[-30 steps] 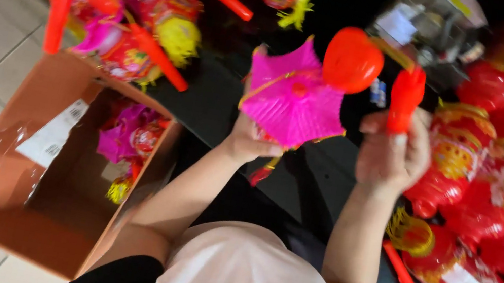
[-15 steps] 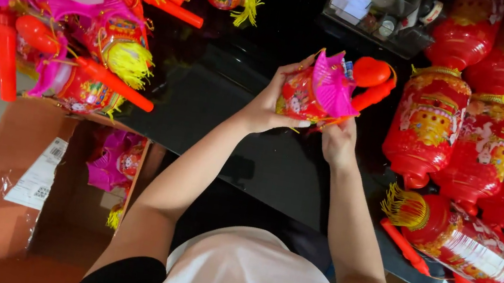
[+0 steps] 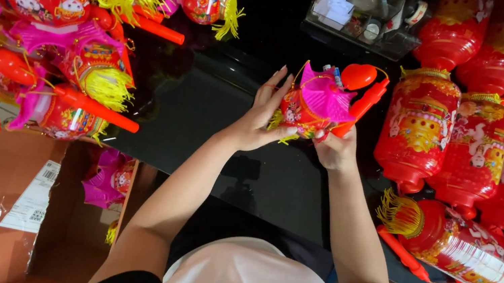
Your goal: Assembling small decorative lanterns by attaching plastic handles to the lantern bodies.
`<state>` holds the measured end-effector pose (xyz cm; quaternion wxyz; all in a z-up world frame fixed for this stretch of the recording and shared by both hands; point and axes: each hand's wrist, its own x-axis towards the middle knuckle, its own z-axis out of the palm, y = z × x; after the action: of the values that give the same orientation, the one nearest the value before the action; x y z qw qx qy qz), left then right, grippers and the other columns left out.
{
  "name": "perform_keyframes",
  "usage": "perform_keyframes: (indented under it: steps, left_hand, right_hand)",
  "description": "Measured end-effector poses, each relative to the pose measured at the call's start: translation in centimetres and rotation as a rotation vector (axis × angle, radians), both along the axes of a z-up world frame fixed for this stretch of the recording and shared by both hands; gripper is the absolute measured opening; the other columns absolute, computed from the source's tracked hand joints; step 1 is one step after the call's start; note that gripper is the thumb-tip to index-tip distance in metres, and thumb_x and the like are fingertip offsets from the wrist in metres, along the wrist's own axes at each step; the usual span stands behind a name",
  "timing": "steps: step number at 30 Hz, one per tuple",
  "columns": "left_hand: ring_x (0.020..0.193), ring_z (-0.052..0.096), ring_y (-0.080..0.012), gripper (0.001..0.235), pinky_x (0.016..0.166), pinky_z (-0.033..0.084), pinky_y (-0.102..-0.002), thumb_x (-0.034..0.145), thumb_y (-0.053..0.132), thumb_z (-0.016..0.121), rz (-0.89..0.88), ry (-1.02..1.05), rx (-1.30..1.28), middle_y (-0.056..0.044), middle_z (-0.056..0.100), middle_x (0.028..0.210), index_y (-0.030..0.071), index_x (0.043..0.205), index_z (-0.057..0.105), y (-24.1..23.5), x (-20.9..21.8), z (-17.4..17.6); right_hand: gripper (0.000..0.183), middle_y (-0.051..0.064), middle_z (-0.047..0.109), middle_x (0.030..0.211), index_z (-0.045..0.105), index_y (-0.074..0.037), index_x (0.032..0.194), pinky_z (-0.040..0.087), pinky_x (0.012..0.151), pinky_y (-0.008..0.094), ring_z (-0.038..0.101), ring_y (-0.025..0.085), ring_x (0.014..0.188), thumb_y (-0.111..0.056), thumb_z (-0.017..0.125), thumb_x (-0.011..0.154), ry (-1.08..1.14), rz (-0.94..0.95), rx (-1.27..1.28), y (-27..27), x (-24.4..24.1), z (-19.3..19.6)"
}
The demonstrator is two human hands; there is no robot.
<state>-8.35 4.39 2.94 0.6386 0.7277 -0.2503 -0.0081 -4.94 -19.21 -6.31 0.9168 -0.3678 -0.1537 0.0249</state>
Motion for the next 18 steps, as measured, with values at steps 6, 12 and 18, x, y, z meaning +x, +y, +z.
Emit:
perform_keyframes:
  steps: [6, 12, 18]
  left_hand:
    - [0.157, 0.012, -0.0262, 0.09, 0.129, 0.014, -0.047, 0.094, 0.042, 0.075, 0.166, -0.153, -0.334, -0.009, 0.017, 0.168, 0.016, 0.164, 0.026, 0.1, 0.5, 0.6]
    - [0.108, 0.067, -0.0214, 0.04, 0.098, 0.051, -0.032, 0.095, 0.02, 0.071, 0.405, -0.005, -0.568, -0.014, 0.067, 0.116, 0.001, 0.128, 0.059, 1.1, 1.9, -2.1]
    - [0.082, 0.067, -0.013, 0.031, 0.076, 0.054, -0.027, 0.081, 0.01, 0.086, 0.323, 0.203, -0.552, -0.008, 0.07, 0.087, 0.004, 0.108, 0.072, 0.8, 1.5, -1.4]
  right_hand:
    - [0.048, 0.017, 0.071, 0.096, 0.063, 0.001, 0.11, 0.061, 0.085, 0.052, 0.075, 0.035, 0.097, 0.02, 0.078, 0.068, -0.002, -0.099, -0.141, 1.3, -1.0, 2.0]
    - [0.047, 0.014, 0.07, 0.086, 0.063, 0.0, 0.102, 0.06, 0.074, 0.043, 0.072, 0.025, 0.086, 0.019, 0.083, 0.064, -0.051, -0.169, -0.45, 1.6, -2.1, 3.6]
    - [0.051, 0.01, 0.067, 0.088, 0.062, -0.003, 0.103, 0.053, 0.084, 0.044, 0.061, 0.017, 0.093, 0.014, 0.081, 0.059, -0.266, -0.267, -0.611, 3.7, -4.2, 3.2]
